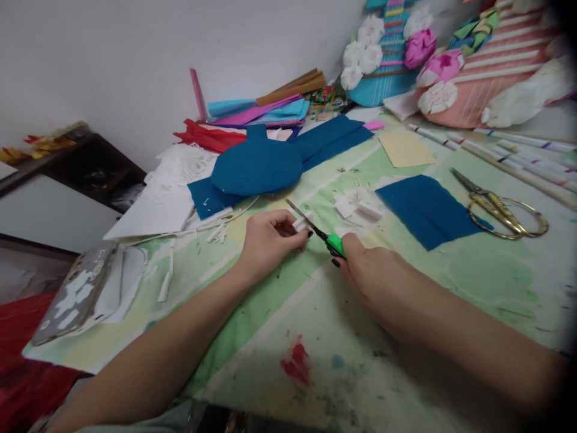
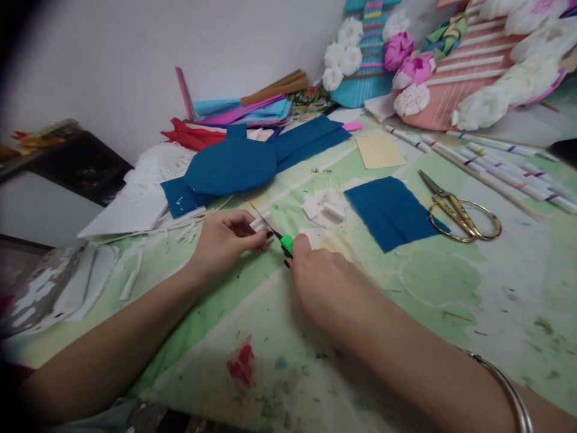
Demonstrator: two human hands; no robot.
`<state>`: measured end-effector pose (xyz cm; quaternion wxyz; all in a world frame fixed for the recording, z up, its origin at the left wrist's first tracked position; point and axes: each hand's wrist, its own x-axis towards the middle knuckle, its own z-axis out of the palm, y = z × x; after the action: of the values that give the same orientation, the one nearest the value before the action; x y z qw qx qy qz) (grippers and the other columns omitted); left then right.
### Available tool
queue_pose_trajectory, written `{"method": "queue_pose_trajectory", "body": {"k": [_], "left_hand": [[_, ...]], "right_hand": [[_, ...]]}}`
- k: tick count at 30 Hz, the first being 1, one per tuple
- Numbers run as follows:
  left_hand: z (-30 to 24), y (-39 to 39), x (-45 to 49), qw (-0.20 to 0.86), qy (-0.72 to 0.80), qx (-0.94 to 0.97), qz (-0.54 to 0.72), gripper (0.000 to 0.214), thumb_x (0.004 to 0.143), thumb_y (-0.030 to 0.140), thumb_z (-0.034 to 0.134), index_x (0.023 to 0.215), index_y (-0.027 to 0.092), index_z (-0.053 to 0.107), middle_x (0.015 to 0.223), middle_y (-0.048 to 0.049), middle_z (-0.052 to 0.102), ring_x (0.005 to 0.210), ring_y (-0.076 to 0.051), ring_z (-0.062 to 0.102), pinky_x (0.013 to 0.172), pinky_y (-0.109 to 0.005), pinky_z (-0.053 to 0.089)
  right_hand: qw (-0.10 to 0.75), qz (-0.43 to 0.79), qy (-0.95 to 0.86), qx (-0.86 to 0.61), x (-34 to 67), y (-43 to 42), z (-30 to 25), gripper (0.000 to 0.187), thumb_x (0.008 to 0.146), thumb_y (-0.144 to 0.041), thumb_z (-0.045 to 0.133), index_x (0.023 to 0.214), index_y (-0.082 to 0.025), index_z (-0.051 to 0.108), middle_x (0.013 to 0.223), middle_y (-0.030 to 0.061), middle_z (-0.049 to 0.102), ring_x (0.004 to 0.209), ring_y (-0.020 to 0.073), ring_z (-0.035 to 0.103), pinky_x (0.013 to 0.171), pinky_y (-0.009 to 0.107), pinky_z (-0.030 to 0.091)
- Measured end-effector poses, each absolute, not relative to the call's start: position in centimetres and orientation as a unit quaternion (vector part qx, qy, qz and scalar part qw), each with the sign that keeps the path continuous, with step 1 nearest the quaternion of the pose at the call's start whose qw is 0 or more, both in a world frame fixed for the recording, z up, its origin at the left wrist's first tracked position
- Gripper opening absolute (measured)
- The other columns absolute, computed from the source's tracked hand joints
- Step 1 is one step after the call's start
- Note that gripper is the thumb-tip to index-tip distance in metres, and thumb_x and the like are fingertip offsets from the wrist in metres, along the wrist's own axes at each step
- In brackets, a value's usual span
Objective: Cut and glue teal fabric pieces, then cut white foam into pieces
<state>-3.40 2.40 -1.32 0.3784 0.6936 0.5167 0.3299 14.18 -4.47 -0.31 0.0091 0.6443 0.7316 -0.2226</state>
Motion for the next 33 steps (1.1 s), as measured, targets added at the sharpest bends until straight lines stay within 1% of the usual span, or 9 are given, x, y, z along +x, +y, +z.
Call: {"method": "queue_pose_trajectory", "body": {"k": [8, 13, 16, 23, 28, 33], "left_hand": [[-1.3, 2.41, -3.43, 0.376, 0.517, 0.696, 0.326, 0.011, 0.068, 0.022, 0.07, 0.062, 0.015, 0.062, 0.056, -0.0027, 0.068, 0.053, -0.015, 0.065, 0.052, -0.023, 0.05], [-1.4, 2.4, -3.48, 0.381, 0.517, 0.695, 0.324, 0.012, 0.069, 0.023, 0.07, 0.064, 0.015, 0.063, 0.058, -0.0032, 0.069, 0.054, -0.015, 0.066, 0.052, -0.023, 0.051], [-1.32, 2.37, -3.5, 0.376, 0.518, 0.697, 0.324, 0.012, 0.069, 0.024, 0.071, 0.063, 0.015, 0.063, 0.057, -0.003, 0.069, 0.054, -0.015, 0.066, 0.052, -0.022, 0.051], [-1.23, 2.37, -3.48, 0.377, 0.517, 0.696, 0.326, 0.013, 0.07, 0.023, 0.071, 0.064, 0.015, 0.063, 0.057, -0.0032, 0.069, 0.053, -0.014, 0.065, 0.051, -0.022, 0.05], [-1.17, 2.34, -3.5, 0.369, 0.52, 0.699, 0.325, 0.013, 0.07, 0.024, 0.072, 0.064, 0.015, 0.063, 0.058, -0.0031, 0.07, 0.053, -0.015, 0.066, 0.051, -0.022, 0.051], [-1.22, 2.38, -3.54, 0.374, 0.523, 0.693, 0.326, 0.015, 0.07, 0.025, 0.072, 0.063, 0.015, 0.063, 0.058, -0.0034, 0.07, 0.054, -0.015, 0.067, 0.05, -0.021, 0.051]], "right_hand": [[-0.006, -0.209, 0.741, 0.638, 14.3, -4.55, -0.75, 0.023, 0.097, -0.033, 0.028, 0.096, -0.018, 0.047, 0.065, 0.0062, 0.058, 0.05, 0.0171, 0.046, 0.046, 0.029, 0.018], [0.013, -0.216, 0.735, 0.643, 14.2, -4.66, -0.44, 0.025, 0.097, -0.033, 0.027, 0.098, -0.018, 0.047, 0.067, 0.0078, 0.059, 0.053, 0.0195, 0.05, 0.046, 0.029, 0.02], [0.013, -0.214, 0.738, 0.64, 14.24, -4.7, -0.28, 0.026, 0.096, -0.033, 0.027, 0.099, -0.018, 0.048, 0.067, 0.0083, 0.059, 0.051, 0.0198, 0.049, 0.045, 0.029, 0.019], [0.016, -0.219, 0.732, 0.645, 14.35, -4.67, -0.57, 0.026, 0.096, -0.035, 0.027, 0.095, -0.019, 0.048, 0.064, 0.0064, 0.056, 0.046, 0.0164, 0.042, 0.043, 0.028, 0.019], [-0.001, -0.217, 0.736, 0.641, 14.59, -4.77, -1.03, 0.029, 0.096, -0.035, 0.026, 0.096, -0.019, 0.05, 0.066, 0.0079, 0.058, 0.047, 0.0184, 0.045, 0.042, 0.028, 0.02], [0.003, -0.221, 0.736, 0.64, 14.67, -4.81, -1.04, 0.028, 0.095, -0.035, 0.029, 0.096, -0.019, 0.051, 0.064, 0.0072, 0.058, 0.046, 0.0178, 0.045, 0.043, 0.029, 0.021]]}}
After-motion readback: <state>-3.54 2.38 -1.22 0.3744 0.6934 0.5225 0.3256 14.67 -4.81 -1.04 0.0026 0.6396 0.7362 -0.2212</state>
